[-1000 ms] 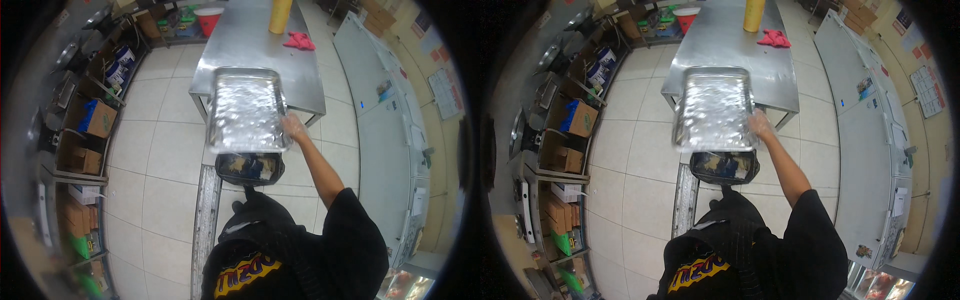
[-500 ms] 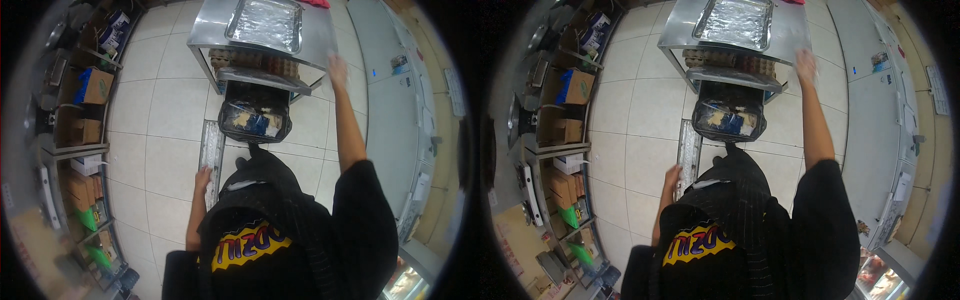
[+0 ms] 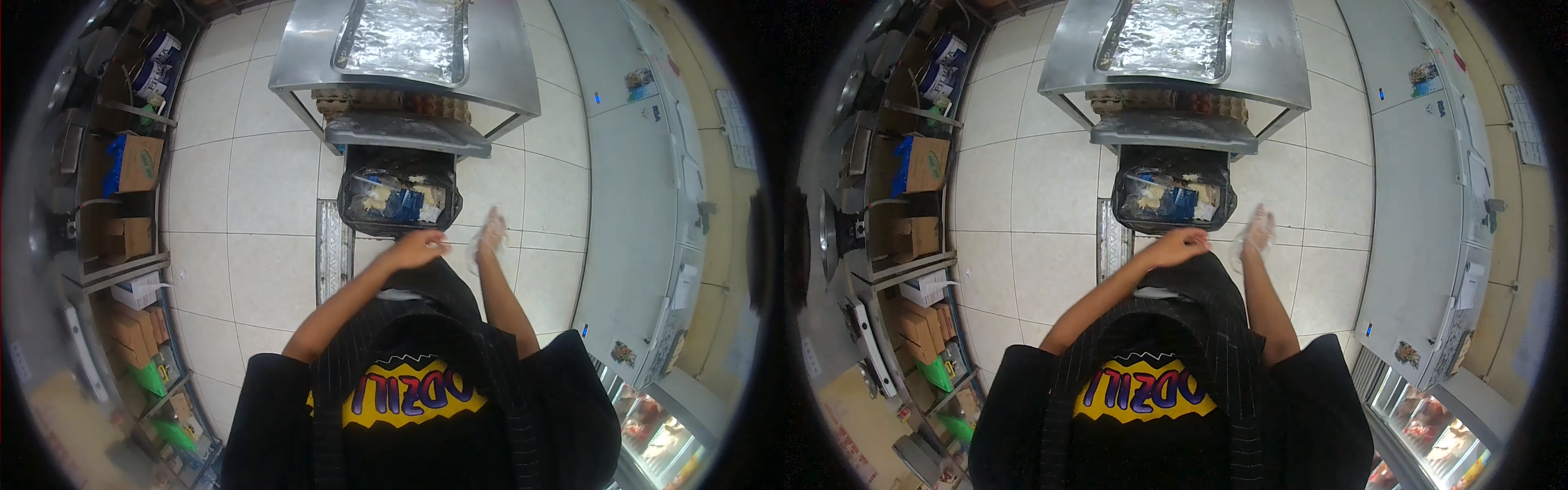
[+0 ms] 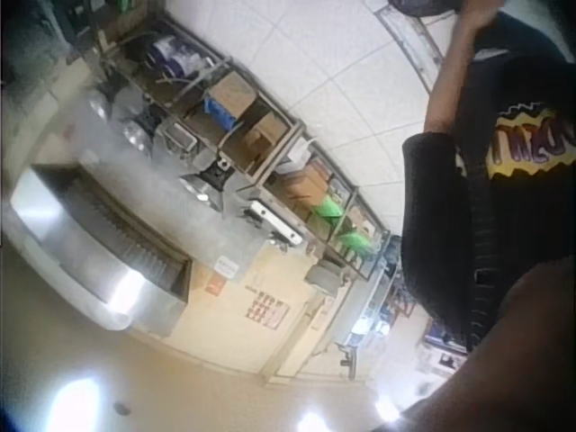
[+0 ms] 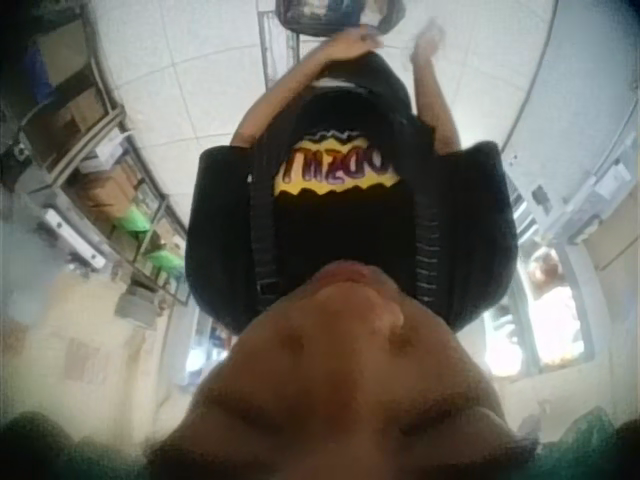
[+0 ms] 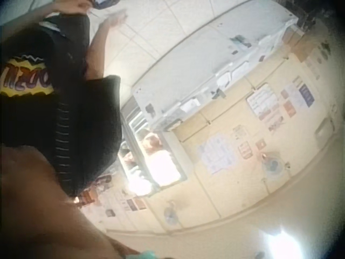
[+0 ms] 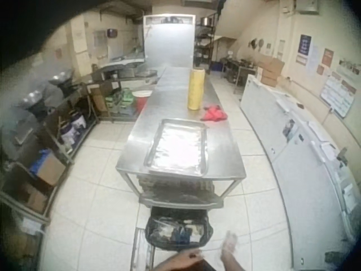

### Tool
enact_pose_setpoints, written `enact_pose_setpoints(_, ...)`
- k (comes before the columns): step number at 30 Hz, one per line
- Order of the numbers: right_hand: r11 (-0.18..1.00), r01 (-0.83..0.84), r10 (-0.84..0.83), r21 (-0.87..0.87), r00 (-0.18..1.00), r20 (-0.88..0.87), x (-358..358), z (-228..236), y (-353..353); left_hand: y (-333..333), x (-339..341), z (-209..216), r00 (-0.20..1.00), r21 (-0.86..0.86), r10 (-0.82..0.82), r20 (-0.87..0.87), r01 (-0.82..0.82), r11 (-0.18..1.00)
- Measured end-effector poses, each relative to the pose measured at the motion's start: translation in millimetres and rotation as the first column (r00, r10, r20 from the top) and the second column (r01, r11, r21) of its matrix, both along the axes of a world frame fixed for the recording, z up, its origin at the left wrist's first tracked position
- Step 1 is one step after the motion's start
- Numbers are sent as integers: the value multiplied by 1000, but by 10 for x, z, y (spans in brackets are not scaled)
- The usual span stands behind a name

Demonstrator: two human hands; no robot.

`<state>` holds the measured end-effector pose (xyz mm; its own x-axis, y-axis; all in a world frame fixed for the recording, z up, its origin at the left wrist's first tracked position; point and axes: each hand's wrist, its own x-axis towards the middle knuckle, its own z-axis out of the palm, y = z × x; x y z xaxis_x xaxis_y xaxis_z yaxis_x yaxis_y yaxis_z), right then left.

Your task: The person removes a tray of breaded food from a refrigerator, transfers the food to another tray, and discards the crumbs into a trash bin. The person then covers the tray with plastic wrap and places it back into the refrigerator.

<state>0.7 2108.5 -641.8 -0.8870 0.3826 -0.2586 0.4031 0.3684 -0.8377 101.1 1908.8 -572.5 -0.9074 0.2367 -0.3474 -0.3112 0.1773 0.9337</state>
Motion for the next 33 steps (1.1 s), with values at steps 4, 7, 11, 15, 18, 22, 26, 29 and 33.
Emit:
enact_pose_setpoints(4,931,-279,281,233,959,28,-125,-140,-654,122,85,152,991,286,-18,129,-19,958)
enact_pose_setpoints(7,927,-357,327,-112,919,-222,-4,123,-1147,12,220,427,924,418,180,338,-319,850)
enact_pose_setpoints(11,953,-87,144,-290,973,180,-325,-316,-1133,184,-61,385,825,259,432,366,-536,804)
enact_pose_setpoints(15,575,-818,792,-24,549,265,237,-56,-1651,-227,-192,-327,597,368,583,551,-801,473)
enact_pose_setpoints(18,778,-522,621,-351,725,298,429,-301,-1468,-414,-198,-333,612,526,343,713,-790,315)
enact_pose_setpoints(22,529,-728,844,-436,503,186,627,473,-1114,-477,-131,-492,401,457,574,714,-888,52)
enact_pose_setpoints(26,446,-591,875,-672,446,188,606,1216,-707,-878,-17,-382,189,229,691,698,-973,34)
enact_pose_setpoints(29,523,-607,826,-598,535,180,609,1329,-844,-784,63,-233,345,248,587,732,-938,242)
enact_pose_setpoints(33,540,-820,841,-191,533,87,374,302,-969,-447,297,-57,763,508,288,578,-613,605)
